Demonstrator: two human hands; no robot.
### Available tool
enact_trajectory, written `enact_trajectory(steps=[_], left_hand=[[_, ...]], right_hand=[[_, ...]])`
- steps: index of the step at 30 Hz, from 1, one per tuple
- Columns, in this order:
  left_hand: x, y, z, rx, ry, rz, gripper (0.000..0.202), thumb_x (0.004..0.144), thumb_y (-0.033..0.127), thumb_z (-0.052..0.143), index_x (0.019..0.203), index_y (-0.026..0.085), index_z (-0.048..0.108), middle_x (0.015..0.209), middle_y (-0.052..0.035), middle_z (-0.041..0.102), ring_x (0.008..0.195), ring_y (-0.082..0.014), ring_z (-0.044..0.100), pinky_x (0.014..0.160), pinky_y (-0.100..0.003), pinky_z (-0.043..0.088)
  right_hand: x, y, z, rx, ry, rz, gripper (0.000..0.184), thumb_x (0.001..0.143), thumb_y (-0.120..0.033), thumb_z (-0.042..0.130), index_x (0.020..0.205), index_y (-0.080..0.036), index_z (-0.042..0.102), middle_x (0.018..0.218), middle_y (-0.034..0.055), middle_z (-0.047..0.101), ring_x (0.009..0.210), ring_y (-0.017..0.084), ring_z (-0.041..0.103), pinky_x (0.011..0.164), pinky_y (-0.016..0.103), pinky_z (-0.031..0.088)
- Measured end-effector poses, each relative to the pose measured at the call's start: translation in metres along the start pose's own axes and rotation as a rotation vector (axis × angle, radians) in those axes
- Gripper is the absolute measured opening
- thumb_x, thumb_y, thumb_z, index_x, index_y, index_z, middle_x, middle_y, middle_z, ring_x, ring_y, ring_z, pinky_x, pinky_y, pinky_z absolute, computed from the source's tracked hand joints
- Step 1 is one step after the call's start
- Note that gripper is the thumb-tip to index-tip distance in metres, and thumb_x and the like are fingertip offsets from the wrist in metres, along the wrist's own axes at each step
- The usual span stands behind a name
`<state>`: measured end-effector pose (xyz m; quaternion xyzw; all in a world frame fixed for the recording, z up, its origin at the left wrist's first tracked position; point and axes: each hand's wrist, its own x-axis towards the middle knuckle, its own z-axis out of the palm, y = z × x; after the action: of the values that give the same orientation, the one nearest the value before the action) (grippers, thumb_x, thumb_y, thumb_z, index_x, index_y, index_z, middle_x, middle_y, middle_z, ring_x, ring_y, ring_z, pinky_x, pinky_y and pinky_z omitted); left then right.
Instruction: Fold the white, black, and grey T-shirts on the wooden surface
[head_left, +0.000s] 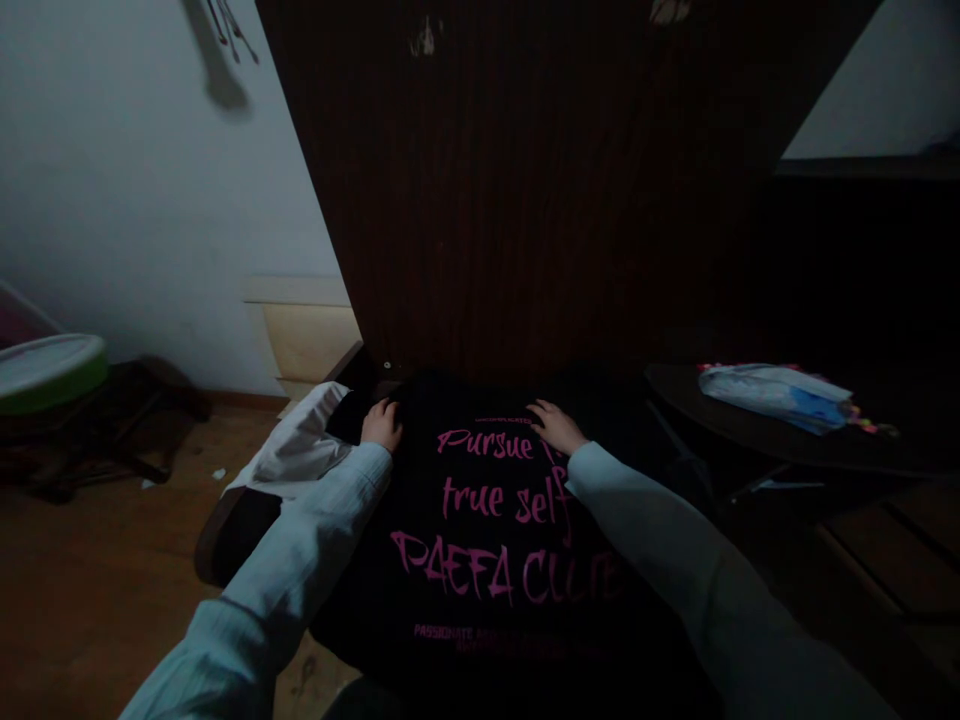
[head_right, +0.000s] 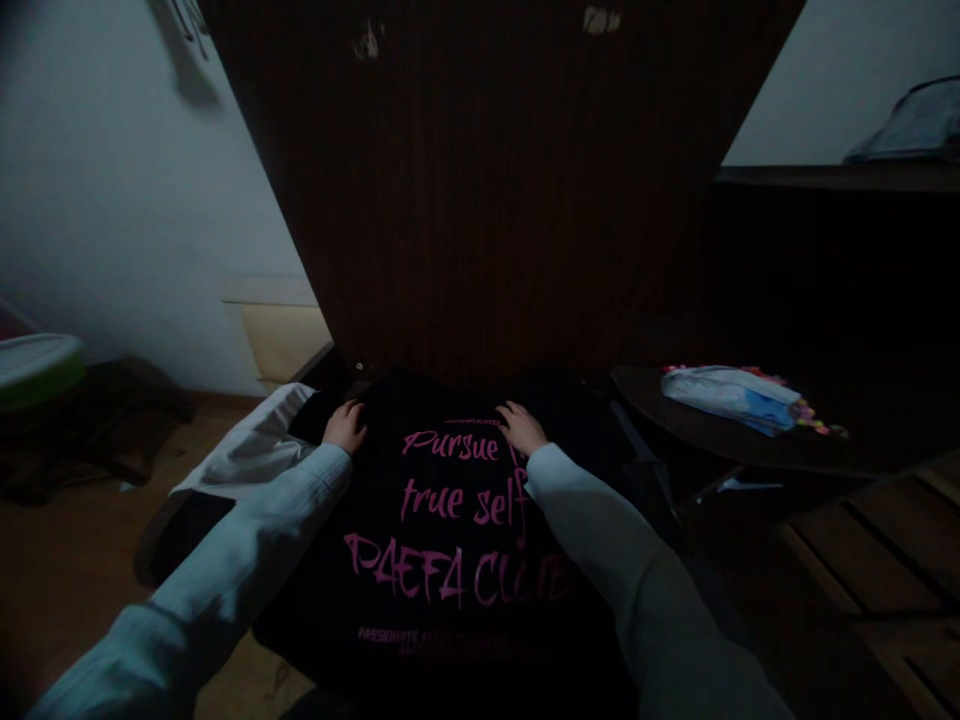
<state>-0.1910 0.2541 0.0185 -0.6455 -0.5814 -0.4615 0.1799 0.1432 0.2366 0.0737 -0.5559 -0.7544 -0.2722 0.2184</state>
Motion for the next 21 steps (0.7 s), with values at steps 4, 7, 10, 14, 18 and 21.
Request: enact_trajectory(steps=[4, 7, 10, 14, 18, 21], left_hand=[[-0.017, -0.029, 0.007, -0.029, 0.121, -0.029, 0.041, 0.074, 0.014, 0.040, 0.114, 0.018, 0.050, 0.124, -0.0102, 0.048, 0.118, -0.0234, 0.042, 0.102, -0.037, 0.034], [-0.029, -0.043, 0.010, -0.052, 0.205, -0.082, 0.039, 0.078, 0.019, 0.035, 0.115, 0.016, 0.048, 0.119, -0.0125, 0.049, 0.116, -0.0229, 0.043, 0.101, -0.037, 0.033], [-0.037, -0.049, 0.008, -0.071, 0.346, -0.204, 0.039, 0.081, 0.027, 0.033, 0.115, 0.013, 0.046, 0.116, -0.0154, 0.047, 0.115, -0.0249, 0.042, 0.101, -0.039, 0.032], [-0.039, -0.046, 0.005, -0.059, 0.327, -0.283, 0.042, 0.080, 0.032, 0.039, 0.116, 0.012, 0.047, 0.118, -0.0173, 0.045, 0.114, -0.0292, 0.041, 0.096, -0.042, 0.034], [-0.038, -0.040, 0.005, 0.034, 0.195, -0.353, 0.049, 0.075, 0.033, 0.044, 0.119, 0.011, 0.047, 0.119, -0.0183, 0.046, 0.109, -0.0331, 0.043, 0.089, -0.045, 0.037], [-0.039, -0.042, 0.005, 0.087, 0.167, -0.412, 0.055, 0.075, 0.032, 0.045, 0.123, 0.007, 0.042, 0.119, -0.0203, 0.047, 0.110, -0.0342, 0.043, 0.089, -0.046, 0.036]], right_hand=[[-0.001, -0.004, 0.015, -0.008, 0.167, 0.046, 0.040, 0.082, -0.011, 0.037, 0.120, -0.015, 0.050, 0.122, 0.0128, 0.049, 0.114, 0.020, 0.043, 0.092, 0.029, 0.040], [-0.002, -0.010, 0.019, -0.020, 0.223, 0.114, 0.031, 0.085, -0.017, 0.035, 0.106, -0.017, 0.058, 0.107, 0.0124, 0.055, 0.103, 0.021, 0.050, 0.081, 0.028, 0.042], [-0.002, -0.013, 0.020, 0.033, 0.174, 0.193, 0.028, 0.087, -0.023, 0.034, 0.100, -0.019, 0.058, 0.091, 0.0089, 0.062, 0.086, 0.018, 0.057, 0.071, 0.025, 0.040], [-0.002, -0.012, 0.023, 0.163, 0.106, 0.195, 0.031, 0.087, -0.028, 0.036, 0.113, -0.023, 0.051, 0.082, 0.0031, 0.065, 0.075, 0.016, 0.060, 0.064, 0.023, 0.039], [0.000, -0.010, 0.029, 0.251, 0.051, 0.114, 0.029, 0.085, -0.026, 0.038, 0.107, -0.024, 0.057, 0.090, 0.0015, 0.066, 0.085, 0.015, 0.060, 0.073, 0.025, 0.043], [0.004, -0.009, 0.037, 0.233, 0.117, 0.076, 0.037, 0.084, -0.029, 0.042, 0.118, -0.018, 0.051, 0.123, 0.0077, 0.053, 0.113, 0.018, 0.049, 0.092, 0.028, 0.038]])
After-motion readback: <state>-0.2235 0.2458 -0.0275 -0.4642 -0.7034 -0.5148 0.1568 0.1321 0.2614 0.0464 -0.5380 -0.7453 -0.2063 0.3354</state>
